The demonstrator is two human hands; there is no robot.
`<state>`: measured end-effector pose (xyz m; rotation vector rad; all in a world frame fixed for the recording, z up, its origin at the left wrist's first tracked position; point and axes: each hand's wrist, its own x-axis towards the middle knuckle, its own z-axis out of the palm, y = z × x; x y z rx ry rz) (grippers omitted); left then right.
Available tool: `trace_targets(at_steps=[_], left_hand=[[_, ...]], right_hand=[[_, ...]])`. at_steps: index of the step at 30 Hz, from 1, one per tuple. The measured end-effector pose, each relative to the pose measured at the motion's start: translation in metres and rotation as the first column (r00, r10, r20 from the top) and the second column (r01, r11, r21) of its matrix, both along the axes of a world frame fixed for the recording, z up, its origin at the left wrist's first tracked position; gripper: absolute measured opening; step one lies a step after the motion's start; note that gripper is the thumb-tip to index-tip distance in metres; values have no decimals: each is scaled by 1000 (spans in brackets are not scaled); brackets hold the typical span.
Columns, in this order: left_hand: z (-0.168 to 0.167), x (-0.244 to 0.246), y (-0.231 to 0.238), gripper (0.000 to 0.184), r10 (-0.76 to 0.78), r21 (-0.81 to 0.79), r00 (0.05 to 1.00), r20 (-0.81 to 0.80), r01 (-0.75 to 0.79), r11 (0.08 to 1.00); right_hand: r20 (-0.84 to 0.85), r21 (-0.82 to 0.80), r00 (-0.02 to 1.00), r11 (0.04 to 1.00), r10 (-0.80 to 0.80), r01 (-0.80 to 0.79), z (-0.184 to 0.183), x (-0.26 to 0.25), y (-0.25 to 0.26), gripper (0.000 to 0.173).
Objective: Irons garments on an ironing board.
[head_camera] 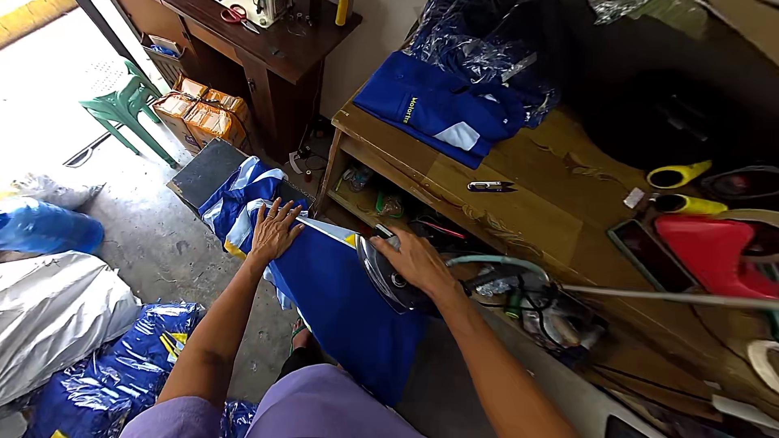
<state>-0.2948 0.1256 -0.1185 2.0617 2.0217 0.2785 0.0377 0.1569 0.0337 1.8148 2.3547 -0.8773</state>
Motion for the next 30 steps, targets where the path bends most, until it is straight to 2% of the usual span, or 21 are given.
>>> trace_targets(at_steps=[5, 8, 11, 14, 17, 19, 22, 26, 30], left_hand=[[4, 6, 1, 63, 35, -32, 999, -2, -35, 999], [14, 29, 0, 60, 101, -21, 995, -10, -101, 995], [7, 40, -4, 58, 11, 71, 1000, -12, -10, 997], [3, 8, 1, 62, -55, 53, 998, -18, 56, 997], [6, -25, 10, 63, -11, 35, 999, -38, 12, 999], [6, -25, 15, 64, 42, 49, 999, -26, -40, 998], [4, -10, 14, 62, -20, 41, 999, -28, 21, 999], [2, -15, 17, 63, -47, -11, 998, -38, 46, 999], [2, -17, 18, 64, -41, -19, 997, -72, 40, 999]], right_hand=[[8, -24, 1000, 1000, 4, -4, 0, 60, -65, 73], [-3, -54, 1000, 999, -5, 4, 5, 88, -97, 73], [2, -65, 997, 995, -79, 79, 14, 105, -115, 64], [-10, -19, 987, 987, -162, 162, 23, 110, -119, 61], [-3, -43, 983, 982, -184, 184, 25, 98, -106, 61], [24, -61, 987, 986, -156, 157, 21, 79, -92, 58], [54, -69, 994, 993, -91, 95, 5, 42, -78, 55], [68, -68, 987, 987, -143, 148, 6, 2, -58, 52], [78, -73, 975, 974, -208, 213, 5, 0, -39, 51]])
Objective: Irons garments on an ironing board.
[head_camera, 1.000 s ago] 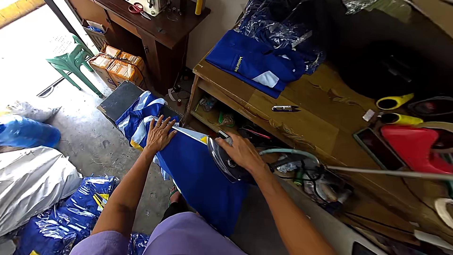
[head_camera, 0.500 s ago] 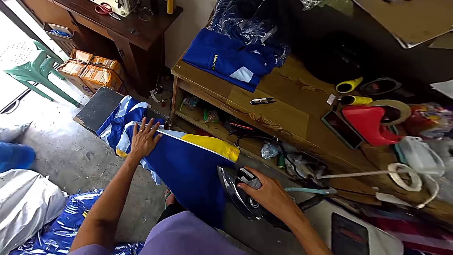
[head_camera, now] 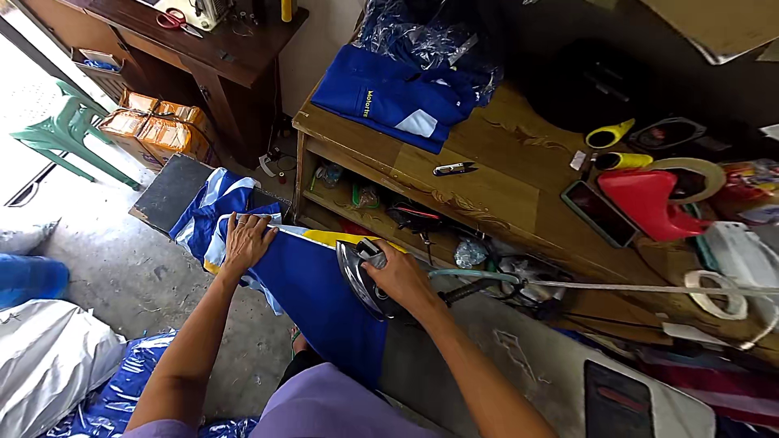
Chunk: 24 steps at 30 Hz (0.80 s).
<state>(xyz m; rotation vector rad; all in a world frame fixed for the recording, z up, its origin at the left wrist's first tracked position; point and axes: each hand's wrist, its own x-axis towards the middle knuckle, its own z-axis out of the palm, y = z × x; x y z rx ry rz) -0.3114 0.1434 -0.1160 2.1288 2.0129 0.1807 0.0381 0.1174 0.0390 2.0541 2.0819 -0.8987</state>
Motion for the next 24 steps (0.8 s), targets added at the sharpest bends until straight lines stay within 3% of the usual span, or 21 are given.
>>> trace_targets(at_steps=[3, 7, 9, 14, 24], left_hand=[[2, 2, -1, 65, 7, -30, 1000, 4, -7, 1000], [4, 2, 0, 64, 15, -35, 1000, 3, -14, 999], [4, 1, 0, 64, 10, -38, 1000, 4, -9, 999], [2, 0, 0, 64, 2, -22, 1000, -7, -2, 1000], [3, 4, 4, 65, 3, -36, 1000, -12, -3, 999]], right_hand=[[-4, -1, 1000, 1000, 4, -4, -4, 24, -4, 50], [-18, 5, 954, 954, 298, -298, -8, 50, -18, 47], [-16, 10, 935, 935, 354, -354, -5, 49, -18, 48], [-13, 18, 999, 999, 39, -39, -9, 52, -11, 47], [64, 53, 989, 990, -132, 129, -25, 171, -89, 51]])
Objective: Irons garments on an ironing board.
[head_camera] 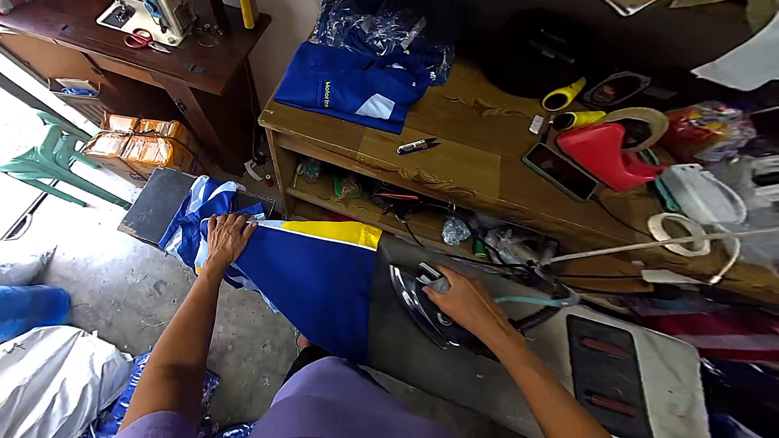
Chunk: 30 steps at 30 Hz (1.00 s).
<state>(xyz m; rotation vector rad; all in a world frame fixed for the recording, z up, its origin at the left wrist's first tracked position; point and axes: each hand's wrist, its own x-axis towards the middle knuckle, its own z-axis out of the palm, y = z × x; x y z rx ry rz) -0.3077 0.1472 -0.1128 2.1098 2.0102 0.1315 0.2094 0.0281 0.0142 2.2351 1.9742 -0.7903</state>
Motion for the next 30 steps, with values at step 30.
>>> trace_targets(at_steps=[30], left_hand=[[22, 272, -159, 39, -124, 411, 949, 288, -6, 912]], right_hand=[[-16, 402, 876, 800, -482, 447, -5, 317, -137, 87]])
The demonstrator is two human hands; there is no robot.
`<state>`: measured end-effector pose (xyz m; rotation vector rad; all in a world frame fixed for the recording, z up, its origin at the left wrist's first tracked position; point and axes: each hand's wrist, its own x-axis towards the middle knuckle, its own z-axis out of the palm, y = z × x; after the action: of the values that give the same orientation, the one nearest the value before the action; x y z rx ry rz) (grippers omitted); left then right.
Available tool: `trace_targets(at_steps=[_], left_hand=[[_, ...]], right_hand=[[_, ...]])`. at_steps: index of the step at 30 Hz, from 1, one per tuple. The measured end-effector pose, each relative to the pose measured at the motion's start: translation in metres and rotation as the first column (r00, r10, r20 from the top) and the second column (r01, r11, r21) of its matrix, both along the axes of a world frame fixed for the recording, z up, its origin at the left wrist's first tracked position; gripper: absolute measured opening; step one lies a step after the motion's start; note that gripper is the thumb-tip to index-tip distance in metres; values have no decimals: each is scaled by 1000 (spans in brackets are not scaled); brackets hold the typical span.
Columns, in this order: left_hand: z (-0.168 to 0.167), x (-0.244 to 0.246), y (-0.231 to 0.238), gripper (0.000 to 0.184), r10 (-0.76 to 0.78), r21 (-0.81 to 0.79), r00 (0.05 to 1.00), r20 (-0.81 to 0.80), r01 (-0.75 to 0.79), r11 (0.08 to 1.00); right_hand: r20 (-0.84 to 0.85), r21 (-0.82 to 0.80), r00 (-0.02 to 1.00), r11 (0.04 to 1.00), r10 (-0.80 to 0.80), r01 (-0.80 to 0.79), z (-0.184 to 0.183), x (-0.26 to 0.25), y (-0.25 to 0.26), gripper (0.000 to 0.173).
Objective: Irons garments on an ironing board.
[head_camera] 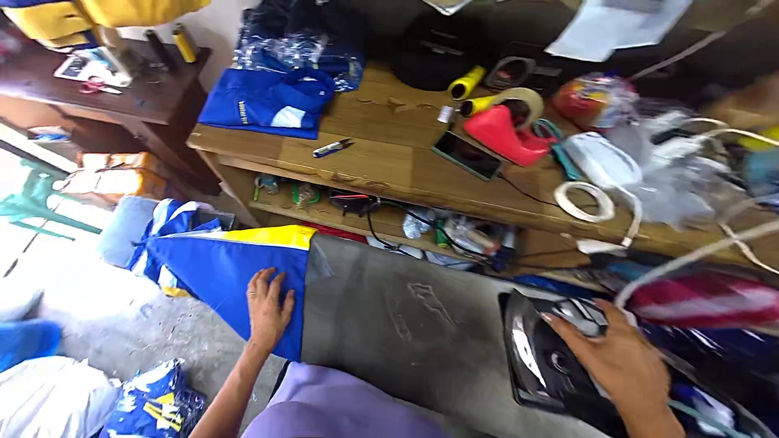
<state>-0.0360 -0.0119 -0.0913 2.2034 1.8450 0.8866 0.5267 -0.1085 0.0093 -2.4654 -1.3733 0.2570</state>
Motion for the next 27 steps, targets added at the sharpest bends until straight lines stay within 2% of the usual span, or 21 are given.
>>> trace_targets(at_steps=[2, 3, 5, 7, 9, 10, 12, 14, 16, 17, 20, 22, 24, 27], left_hand=[[-3, 15, -8, 38, -17, -19, 1000, 24, 18, 1000], [-6, 21, -12, 38, -25, -34, 999, 32, 27, 999], [-10, 29, -19, 37, -34, -50, 998, 51, 36, 998], [-13, 34, -23, 37, -32, -30, 997, 67, 34, 999], [-13, 37, -23, 38, -24, -7, 997, 79, 25, 1000], [-12, 37, -22, 38, -18, -1, 996, 89, 18, 1000], [-9, 34, -22, 40, 5, -3, 995, 105, -4, 1000], [-9, 30, -23, 44, 32, -6, 993, 114, -32, 999], [-10, 25, -26, 49, 56, -3, 991, 125, -56, 998], [-11, 23, -28, 52, 64, 3, 989, 131, -65, 998], [-11, 16, -32, 59, 66, 7, 990, 122, -67, 998], [-13, 13, -33, 58, 44, -41, 994, 100, -40, 998], [-15, 11, -33, 55, 3, -132, 999, 33, 1, 991], [-14, 11, -27, 52, -69, -213, 992, -110, 45, 976]], right_hand=[[152, 179, 982, 974, 114, -141, 0, -16, 16, 85], [125, 233, 977, 952, 173, -199, 2, -34, 29, 77], [-60, 232, 949, 929, 308, -287, -4, -87, 62, 59], [-379, 115, 843, 924, 381, -365, -19, -155, 101, 47], [-646, -34, 685, 884, 336, -466, -41, -227, 139, 47], [-717, -89, 631, 860, 296, -503, -50, -264, 154, 49], [-734, -173, 613, 793, 293, -585, -64, -325, 173, 53], [-608, -225, 654, 691, 451, -687, -70, -363, 185, 48], [-567, -213, 611, 618, 553, -757, -68, -372, 188, 40], [-604, -171, 580, 622, 546, -764, -64, -367, 188, 38], [-806, 88, 405, 764, 432, -639, -53, -335, 178, 28], [-836, 261, 313, 828, 452, -497, -37, -316, 177, 23], [-793, 391, 306, 825, 527, -408, -3, -296, 189, 23], [-724, 516, 383, 819, 574, -253, 67, -266, 220, 17]])
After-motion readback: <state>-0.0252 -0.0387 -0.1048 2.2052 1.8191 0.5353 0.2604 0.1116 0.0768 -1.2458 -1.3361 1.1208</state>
